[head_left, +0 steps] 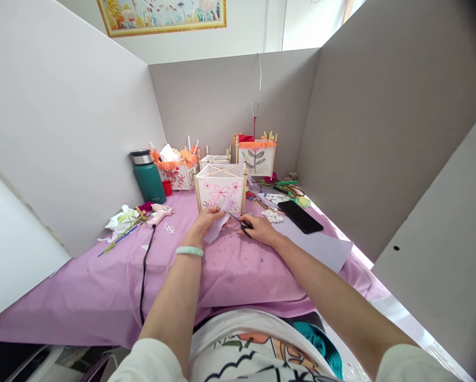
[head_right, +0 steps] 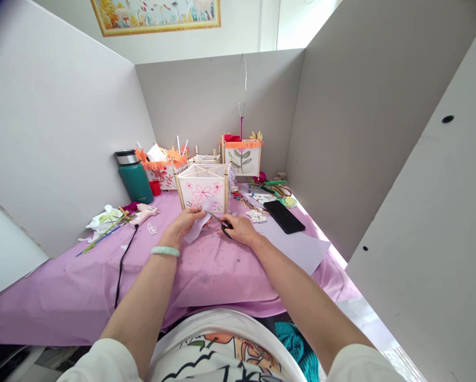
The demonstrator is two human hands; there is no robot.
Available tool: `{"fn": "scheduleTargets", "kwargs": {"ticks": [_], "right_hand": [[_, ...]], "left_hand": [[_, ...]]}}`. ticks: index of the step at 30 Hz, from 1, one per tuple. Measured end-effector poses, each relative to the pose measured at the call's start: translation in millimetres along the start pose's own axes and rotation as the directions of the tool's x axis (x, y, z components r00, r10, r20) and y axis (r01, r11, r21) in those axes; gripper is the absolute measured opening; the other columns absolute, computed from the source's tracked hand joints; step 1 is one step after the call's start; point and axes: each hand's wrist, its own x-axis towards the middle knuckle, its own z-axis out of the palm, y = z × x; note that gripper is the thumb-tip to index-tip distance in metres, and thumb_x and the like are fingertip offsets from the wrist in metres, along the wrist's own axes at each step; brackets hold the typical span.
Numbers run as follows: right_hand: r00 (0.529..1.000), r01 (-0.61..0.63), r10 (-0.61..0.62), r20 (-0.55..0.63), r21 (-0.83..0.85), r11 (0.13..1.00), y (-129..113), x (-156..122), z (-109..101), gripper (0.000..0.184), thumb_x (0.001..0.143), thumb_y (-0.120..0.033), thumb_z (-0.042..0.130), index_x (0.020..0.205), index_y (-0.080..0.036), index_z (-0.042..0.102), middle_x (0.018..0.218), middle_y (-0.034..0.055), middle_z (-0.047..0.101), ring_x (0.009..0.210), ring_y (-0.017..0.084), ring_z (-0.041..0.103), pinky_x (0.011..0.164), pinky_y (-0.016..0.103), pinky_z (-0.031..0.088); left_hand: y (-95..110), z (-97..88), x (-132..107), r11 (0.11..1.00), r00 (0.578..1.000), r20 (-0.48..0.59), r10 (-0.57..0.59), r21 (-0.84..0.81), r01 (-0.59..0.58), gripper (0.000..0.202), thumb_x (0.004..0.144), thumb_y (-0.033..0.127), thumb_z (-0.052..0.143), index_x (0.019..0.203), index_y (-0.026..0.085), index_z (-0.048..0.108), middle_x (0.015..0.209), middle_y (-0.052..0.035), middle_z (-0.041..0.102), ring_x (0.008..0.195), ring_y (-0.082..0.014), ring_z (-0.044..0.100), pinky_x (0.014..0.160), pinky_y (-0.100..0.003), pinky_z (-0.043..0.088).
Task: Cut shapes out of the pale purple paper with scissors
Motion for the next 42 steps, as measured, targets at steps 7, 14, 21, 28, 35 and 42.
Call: {"fn": "scheduleTargets", "kwargs": {"ticks": [7, 14, 21, 28, 35, 42], "right_hand": [[1.000, -0.017, 0.017, 0.003, -0.024, 1.000, -0.8, 0.1, -0.3, 0.035, 0.083, -0.036, 0.077, 0.113, -0.022, 0.069, 0.083, 0.0008, 0.073, 0.072, 0.016, 0.063, 0.065, 0.024, 0.037], [0.999, -0.034, 0.034, 0.005, -0.024, 0.999, -1.1, 0.2, 0.0, 0.034, 0.082, -0.034, 0.077, 0.112, -0.021, 0.069, 0.081, 0.0003, 0.073, 0.070, 0.015, 0.062, 0.064, 0.023, 0.036], [1.000, -0.014, 0.014, -0.014, -0.005, 1.000, -3.0, -0.2, -0.1, 0.037, 0.081, -0.036, 0.079, 0.113, -0.022, 0.068, 0.084, 0.0004, 0.073, 0.072, 0.015, 0.063, 0.066, 0.023, 0.037], [1.000, 0.011, -0.011, -0.026, -0.006, 1.000, -0.6, 1.1, 3.1, 0.041, 0.080, -0.039, 0.080, 0.114, -0.021, 0.067, 0.085, 0.0005, 0.072, 0.072, 0.015, 0.062, 0.066, 0.023, 0.036], [0.999, 0.031, -0.032, -0.025, -0.017, 0.999, 2.5, 1.7, 5.5, 0.038, 0.082, -0.039, 0.078, 0.114, -0.021, 0.067, 0.087, 0.0012, 0.073, 0.074, 0.015, 0.063, 0.067, 0.024, 0.037], [0.999, 0.025, -0.026, -0.023, -0.036, 0.999, 3.4, 1.5, 4.5, 0.036, 0.083, -0.038, 0.077, 0.113, -0.021, 0.067, 0.085, 0.0012, 0.073, 0.073, 0.016, 0.064, 0.066, 0.024, 0.037]], "left_hand": [[0.3, 0.2, -0.3, 1.000, 1.000, -0.007, -0.019, -0.007, 0.019, 0.012, 0.072, 0.016, 0.080, 0.075, 0.011, 0.069, 0.064, -0.0061, 0.069, 0.052, -0.0155, 0.064, 0.055, -0.026, 0.052], [-0.4, -1.1, 2.1, 1.000, 0.999, -0.027, -0.019, -0.008, 0.019, 0.015, 0.074, 0.020, 0.080, 0.080, 0.010, 0.070, 0.068, -0.0069, 0.070, 0.054, -0.0165, 0.065, 0.057, -0.027, 0.053], [-2.2, -1.2, 1.7, 1.000, 0.999, 0.050, 0.014, 0.023, -0.015, 0.018, 0.071, 0.023, 0.082, 0.075, 0.011, 0.070, 0.064, -0.0060, 0.069, 0.053, -0.0156, 0.063, 0.055, -0.025, 0.050], [-2.3, -0.3, 0.1, 0.999, 0.996, 0.084, 0.000, 0.042, -0.003, 0.023, 0.066, 0.024, 0.086, 0.076, 0.009, 0.071, 0.066, -0.0071, 0.070, 0.054, -0.0156, 0.063, 0.056, -0.026, 0.049], [-2.5, -0.5, -0.2, 0.999, 0.997, 0.082, -0.014, 0.053, 0.009, 0.017, 0.068, 0.021, 0.083, 0.073, 0.010, 0.071, 0.065, -0.0076, 0.071, 0.054, -0.0160, 0.064, 0.056, -0.025, 0.049], [-2.9, -0.2, -0.1, 0.998, 0.997, 0.080, -0.025, 0.051, 0.021, 0.015, 0.070, 0.020, 0.082, 0.073, 0.010, 0.071, 0.065, -0.0074, 0.070, 0.054, -0.0159, 0.064, 0.056, -0.025, 0.050]]}}
